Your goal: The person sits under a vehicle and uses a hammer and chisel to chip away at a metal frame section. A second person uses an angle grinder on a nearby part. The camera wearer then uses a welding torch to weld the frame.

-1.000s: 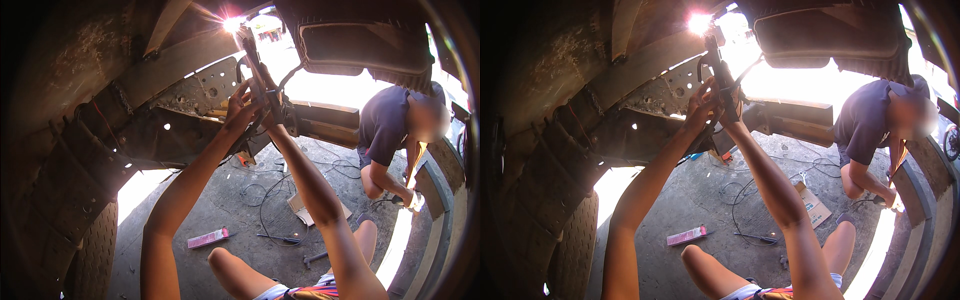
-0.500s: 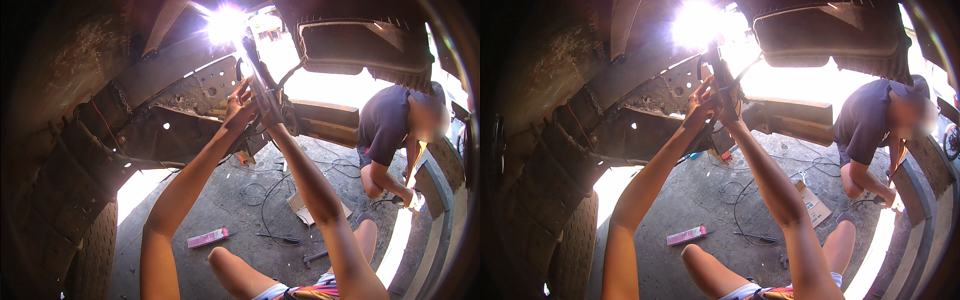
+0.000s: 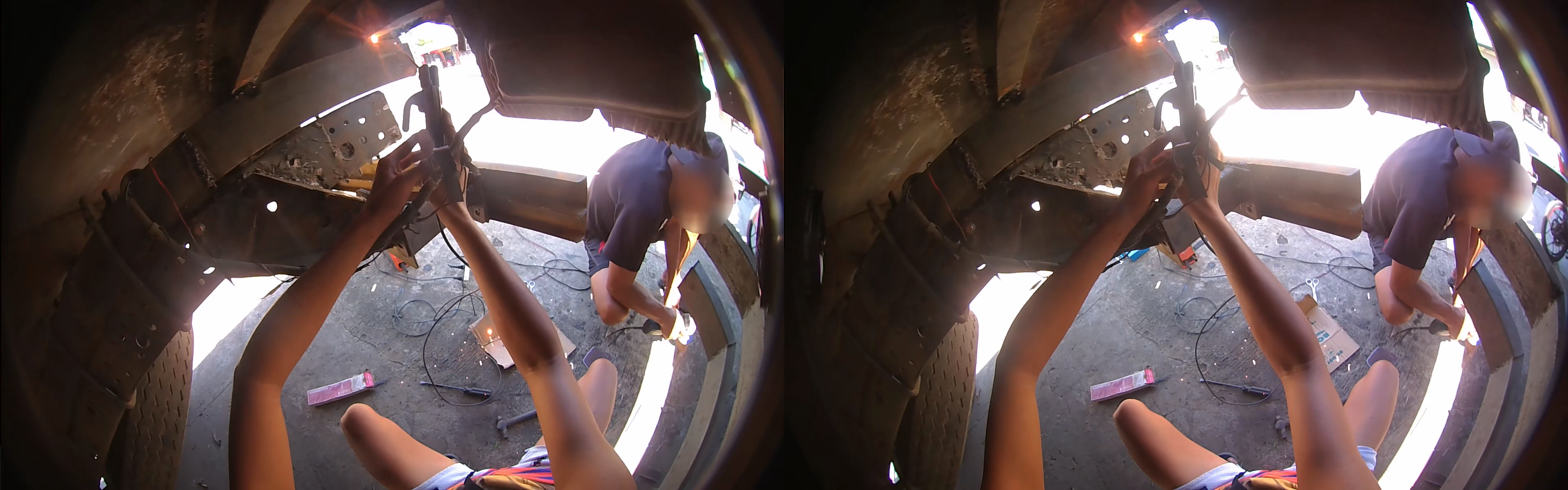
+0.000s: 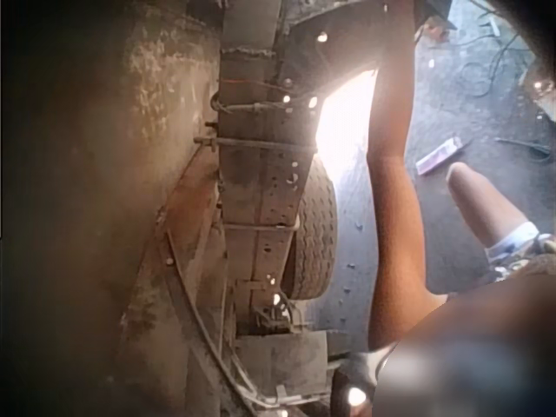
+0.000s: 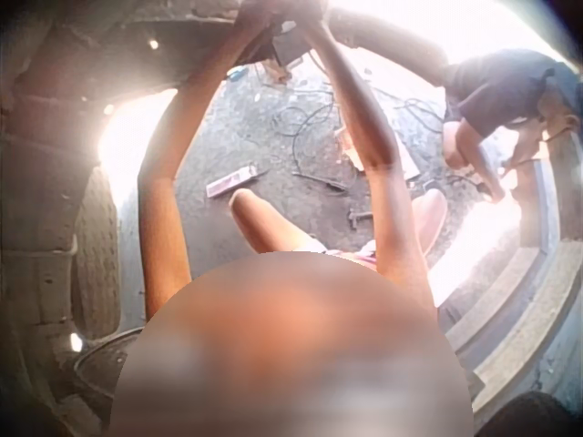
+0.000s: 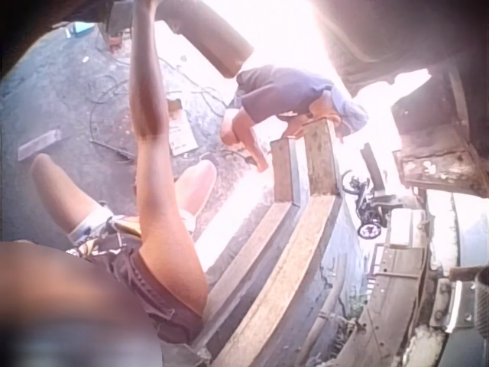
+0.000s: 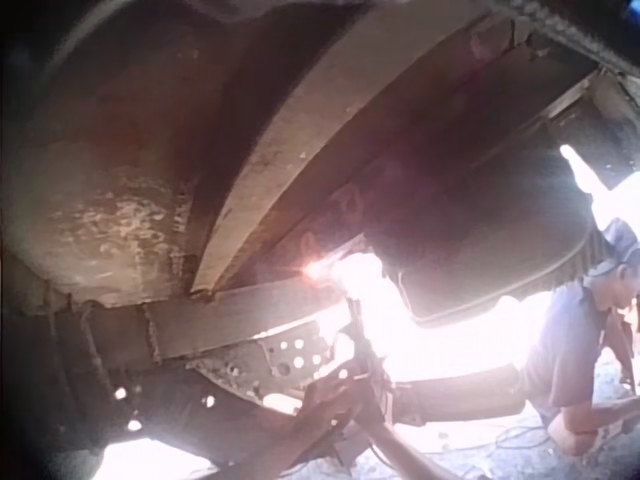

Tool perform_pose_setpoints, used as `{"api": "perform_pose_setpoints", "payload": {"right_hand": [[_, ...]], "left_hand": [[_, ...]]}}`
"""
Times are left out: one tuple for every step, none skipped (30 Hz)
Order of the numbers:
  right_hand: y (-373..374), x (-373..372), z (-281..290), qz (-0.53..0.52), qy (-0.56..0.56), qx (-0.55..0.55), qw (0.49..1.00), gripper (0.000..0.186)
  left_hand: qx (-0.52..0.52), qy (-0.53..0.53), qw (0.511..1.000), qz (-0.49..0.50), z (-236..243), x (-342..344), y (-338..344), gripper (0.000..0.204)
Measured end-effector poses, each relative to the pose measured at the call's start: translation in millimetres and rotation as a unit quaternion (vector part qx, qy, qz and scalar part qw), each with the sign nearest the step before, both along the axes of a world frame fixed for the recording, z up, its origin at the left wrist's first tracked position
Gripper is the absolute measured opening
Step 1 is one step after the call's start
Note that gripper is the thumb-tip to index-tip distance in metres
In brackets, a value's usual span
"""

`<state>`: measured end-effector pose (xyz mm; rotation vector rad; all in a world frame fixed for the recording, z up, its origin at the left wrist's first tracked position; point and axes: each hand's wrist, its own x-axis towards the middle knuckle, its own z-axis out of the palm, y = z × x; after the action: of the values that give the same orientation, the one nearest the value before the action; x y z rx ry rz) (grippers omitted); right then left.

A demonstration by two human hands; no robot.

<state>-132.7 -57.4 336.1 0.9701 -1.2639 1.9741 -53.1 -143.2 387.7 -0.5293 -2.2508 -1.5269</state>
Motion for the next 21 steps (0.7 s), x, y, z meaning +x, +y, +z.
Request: {"api": "perform_pose_setpoints", "payload": {"right_hand": [[1,3,2,-0.023,0.027,-0.015,0.999,0.064],[2,6,3,-0.027,0.032,-0.027,0.999,0.065],[3,10,4,-0.03,0.038,-0.038,0.998,0.066],[3,13,6,-0.015,0.022,-0.046,0.999,0.066],[4,15,8,0.002,0.013,-0.051,0.999,0.067],[3,17,10,0.019,0.003,-0.057,0.998,0.067],[4,17,12,0.036,0.0,-0.061,0.997,0.068],[3,17,14,0.038,0.012,-0.066,0.997,0.068],[3,16,15,0.04,0.023,-0.07,0.996,0.068],[2,14,16,0.027,0.049,-0.076,0.996,0.068],[1,12,15,0.008,0.059,-0.071,0.996,0.068],[0,10,15,-0.011,0.068,-0.067,0.995,0.067],[0,9,13,-0.035,0.062,-0.052,0.996,0.067],[-1,8,12,-0.052,0.042,-0.039,0.997,0.066],[-1,7,10,-0.032,0.043,-0.037,0.998,0.066],[-2,7,9,-0.005,0.03,-0.036,0.999,0.066],[-1,7,9,0.007,0.025,-0.031,0.999,0.066],[-1,8,8,0.019,0.019,-0.026,0.999,0.067],[0,8,9,0.016,0.022,-0.016,0.999,0.067],[0,9,9,0.016,0.023,-0.015,0.999,0.067],[1,10,10,0.017,0.024,-0.013,0.999,0.067]], "left_hand": [[-0.005,0.001,1.0,0.007,1,1,0,0.061],[-0.01,0.002,1.0,0.013,1,2,1,0.061],[-0.003,0.007,1.0,0.012,0,3,2,0.061],[0.004,0.013,1.0,0.012,0,3,2,0.062],[0.015,0.017,1.0,0.009,0,3,3,0.062],[0.024,0.023,0.999,0.013,0,3,4,0.062],[0.038,0.028,0.999,0.015,0,2,4,0.063],[0.051,0.034,0.998,0.017,0,2,4,0.064],[0.048,0.038,0.998,0.016,1,1,4,0.065],[0.046,0.043,0.998,0.016,1,1,4,0.066],[0.045,0.043,0.998,0.024,1,1,4,0.067],[0.047,0.049,0.997,0.02,1,0,4,0.068],[0.051,0.051,0.997,0.024,1,0,4,0.069],[0.055,0.053,0.997,0.028,1,0,4,0.07],[0.058,0.05,0.997,0.026,1,0,4,0.071],[0.062,0.047,0.997,0.025,1,-1,4,0.071],[0.064,0.045,0.997,0.023,1,-1,4,0.072],[0.064,0.044,0.997,0.025,1,-1,4,0.072],[0.064,0.045,0.997,0.027,1,-1,3,0.071],[0.06,0.042,0.997,0.035,1,-2,3,0.071],[0.062,0.045,0.997,0.029,1,-2,3,0.071]]}}
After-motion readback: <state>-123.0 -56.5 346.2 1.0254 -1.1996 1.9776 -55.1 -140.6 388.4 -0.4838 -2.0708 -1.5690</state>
